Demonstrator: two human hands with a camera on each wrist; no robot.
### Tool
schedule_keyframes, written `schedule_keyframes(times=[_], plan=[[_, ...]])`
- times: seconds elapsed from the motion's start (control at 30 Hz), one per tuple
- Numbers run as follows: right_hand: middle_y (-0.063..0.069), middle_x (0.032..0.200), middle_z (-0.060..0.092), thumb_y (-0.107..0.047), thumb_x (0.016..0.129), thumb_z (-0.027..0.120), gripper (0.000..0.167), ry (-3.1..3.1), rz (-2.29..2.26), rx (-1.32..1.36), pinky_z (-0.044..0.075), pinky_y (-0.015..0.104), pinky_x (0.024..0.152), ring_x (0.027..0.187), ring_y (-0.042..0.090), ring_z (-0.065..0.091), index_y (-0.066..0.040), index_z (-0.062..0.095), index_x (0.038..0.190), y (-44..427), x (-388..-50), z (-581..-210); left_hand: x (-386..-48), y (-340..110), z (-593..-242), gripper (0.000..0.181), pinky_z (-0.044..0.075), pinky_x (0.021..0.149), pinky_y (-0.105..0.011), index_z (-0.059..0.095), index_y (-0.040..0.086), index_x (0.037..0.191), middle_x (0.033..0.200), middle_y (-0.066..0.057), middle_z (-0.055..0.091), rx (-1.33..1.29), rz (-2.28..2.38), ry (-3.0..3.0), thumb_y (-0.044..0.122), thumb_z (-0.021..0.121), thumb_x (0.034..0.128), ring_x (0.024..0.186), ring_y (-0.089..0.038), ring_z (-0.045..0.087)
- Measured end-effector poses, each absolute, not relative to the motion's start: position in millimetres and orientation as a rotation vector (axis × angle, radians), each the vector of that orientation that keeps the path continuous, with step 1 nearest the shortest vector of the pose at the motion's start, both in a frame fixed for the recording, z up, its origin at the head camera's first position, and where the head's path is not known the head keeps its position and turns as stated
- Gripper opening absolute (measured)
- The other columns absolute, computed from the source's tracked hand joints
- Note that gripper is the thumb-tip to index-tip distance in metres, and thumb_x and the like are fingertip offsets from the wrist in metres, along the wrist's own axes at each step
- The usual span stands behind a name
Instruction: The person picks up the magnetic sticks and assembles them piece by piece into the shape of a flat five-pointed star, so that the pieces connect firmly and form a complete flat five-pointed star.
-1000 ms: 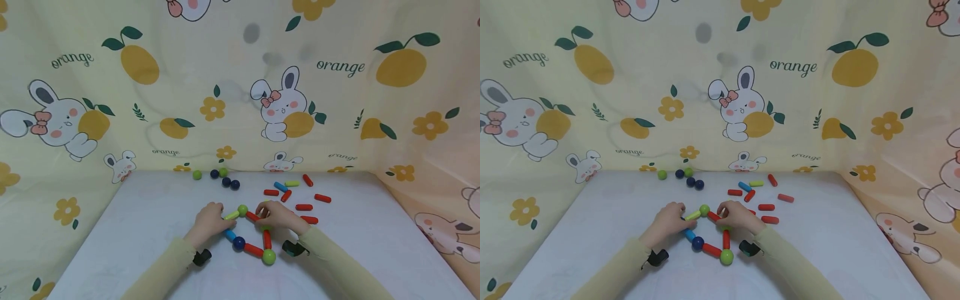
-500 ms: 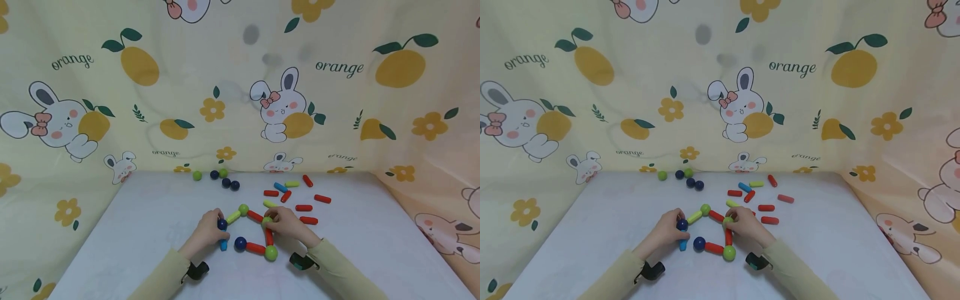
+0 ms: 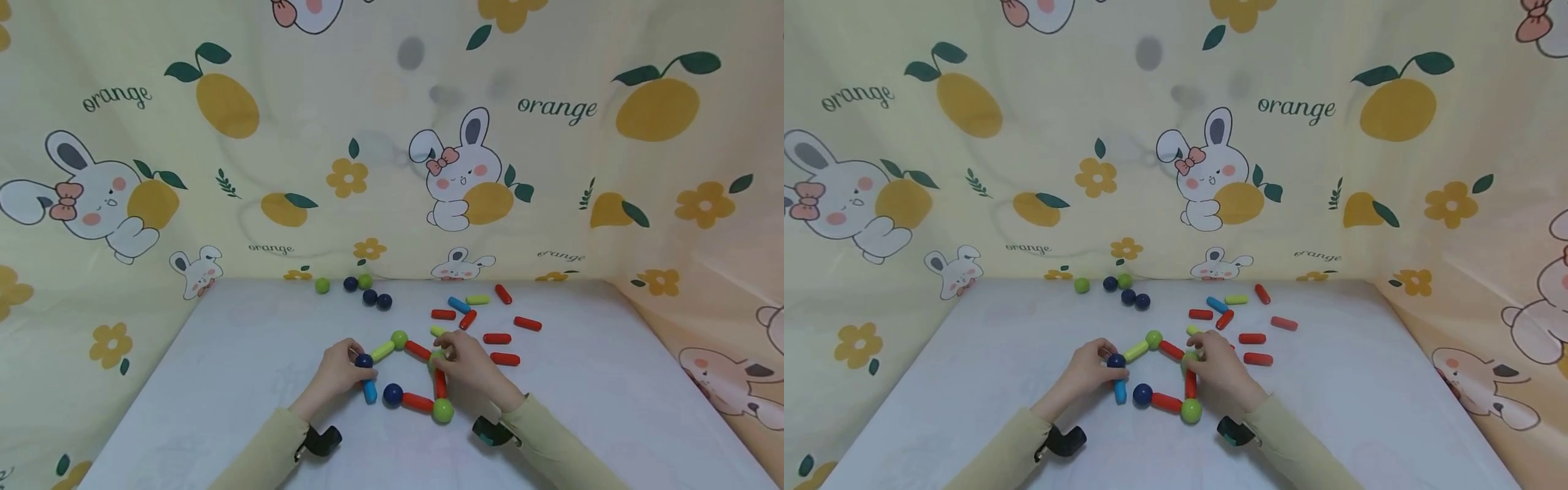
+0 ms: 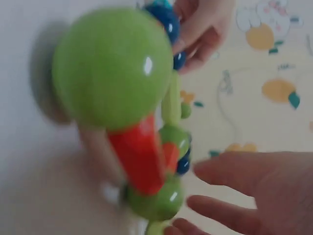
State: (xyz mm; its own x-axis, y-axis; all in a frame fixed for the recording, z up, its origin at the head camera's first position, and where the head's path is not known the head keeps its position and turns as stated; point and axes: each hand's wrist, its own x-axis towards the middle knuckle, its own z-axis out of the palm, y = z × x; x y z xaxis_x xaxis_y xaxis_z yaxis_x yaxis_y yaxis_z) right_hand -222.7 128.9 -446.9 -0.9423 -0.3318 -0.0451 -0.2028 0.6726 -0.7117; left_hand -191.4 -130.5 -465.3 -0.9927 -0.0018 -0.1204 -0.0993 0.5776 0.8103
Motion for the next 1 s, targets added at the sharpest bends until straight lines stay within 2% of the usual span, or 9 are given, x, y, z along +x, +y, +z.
schedule_keyframes(times=[0.13,0.3,0.43,0.7,1.0], plan=[[0.005,0.103,0.061,-0.014,0.085,0.073,0.028,2.71,-1.195,-0.627,0.052,0.033,0.075,0.091,0.022,0.056,-0.007,0.065,0.111,119.7,-212.8,-441.1,-193.3,-129.5,-464.9,0.038,0.053,0.059,-0.027,0.057,0.002,0.1,0.093,-0.011,0.054,-0.115,1.432,2.67,0.016,0.082,0.0737,0.074,-0.02,0.056],[-0.002,0.09,0.062,-0.02,0.087,0.072,0.029,2.431,-1.146,-0.865,0.052,0.027,0.071,0.082,0.016,0.058,-0.006,0.064,0.111,104.6,-207.5,-445.7,-195.4,-128.1,-464.5,0.038,0.055,0.058,-0.027,0.057,0.001,0.1,0.096,-0.014,0.053,-0.151,1.503,2.62,0.013,0.082,0.074,0.076,-0.021,0.057],[-0.004,0.087,0.062,-0.021,0.086,0.073,0.03,2.343,-1.081,-0.883,0.051,0.025,0.069,0.078,0.013,0.058,-0.007,0.065,0.11,94.9,-205.7,-452.2,-196.8,-126.9,-463.4,0.037,0.056,0.058,-0.027,0.057,0.001,0.101,0.097,-0.014,0.052,-0.164,1.528,2.59,0.012,0.081,0.0746,0.076,-0.021,0.058],[0.0,0.085,0.062,-0.017,0.084,0.075,0.024,2.337,-1.084,-0.857,0.05,0.025,0.066,0.077,0.015,0.056,-0.009,0.066,0.106,88.2,-203.3,-454.9,-199.2,-124.4,-464.1,0.037,0.056,0.057,-0.027,0.056,0.001,0.102,0.097,-0.014,0.053,-0.174,1.556,2.592,0.011,0.08,0.0753,0.076,-0.021,0.058],[-0.003,0.083,0.06,-0.016,0.085,0.074,0.023,2.343,-1.079,-0.835,0.049,0.024,0.066,0.077,0.015,0.055,-0.01,0.067,0.106,86.8,-201.1,-455.5,-196.7,-118.7,-463.6,0.036,0.055,0.056,-0.027,0.053,0.0,0.103,0.091,-0.014,0.053,-0.164,1.578,2.62,0.009,0.077,0.0787,0.066,-0.018,0.057]])
